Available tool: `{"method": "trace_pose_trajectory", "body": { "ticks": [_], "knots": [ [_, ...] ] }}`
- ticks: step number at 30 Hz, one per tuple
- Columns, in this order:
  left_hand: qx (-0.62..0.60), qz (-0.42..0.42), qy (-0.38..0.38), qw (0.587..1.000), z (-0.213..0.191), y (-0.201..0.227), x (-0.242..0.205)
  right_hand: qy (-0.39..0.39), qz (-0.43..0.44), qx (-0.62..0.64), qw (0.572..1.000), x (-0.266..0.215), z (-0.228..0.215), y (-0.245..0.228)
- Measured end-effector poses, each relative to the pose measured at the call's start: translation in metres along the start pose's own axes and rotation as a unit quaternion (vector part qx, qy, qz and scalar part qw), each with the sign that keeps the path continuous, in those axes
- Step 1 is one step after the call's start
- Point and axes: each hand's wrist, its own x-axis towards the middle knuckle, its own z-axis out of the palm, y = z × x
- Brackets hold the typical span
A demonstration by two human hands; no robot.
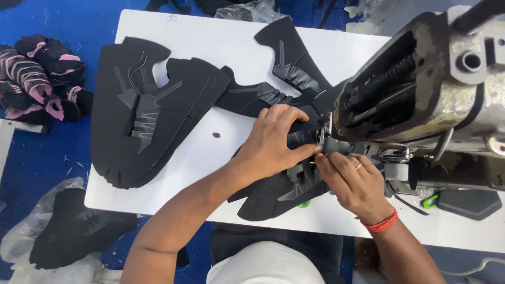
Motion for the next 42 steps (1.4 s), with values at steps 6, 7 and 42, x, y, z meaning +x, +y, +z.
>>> {"method": "trace_pose_trajectory", "body": {
  "ticks": [6, 7, 42],
  "knots": [
    [-0.001, 0.004, 0.008, 1.0, -0.004, 0.005, 0.0, 0.004, 0.072, 0.066, 0.995, -0.004, -0.011, -0.003],
    [0.0, 0.004, 0.006, 1.0, -0.004, 0.004, 0.0, 0.004, 0.074, 0.066, 0.995, -0.006, -0.01, -0.004],
    [0.01, -0.043, -0.019, 0.999, 0.001, 0.002, 0.004, 0.051, 0.278, 0.277, 0.918, -0.007, 0.001, 0.003]
  ]
}}
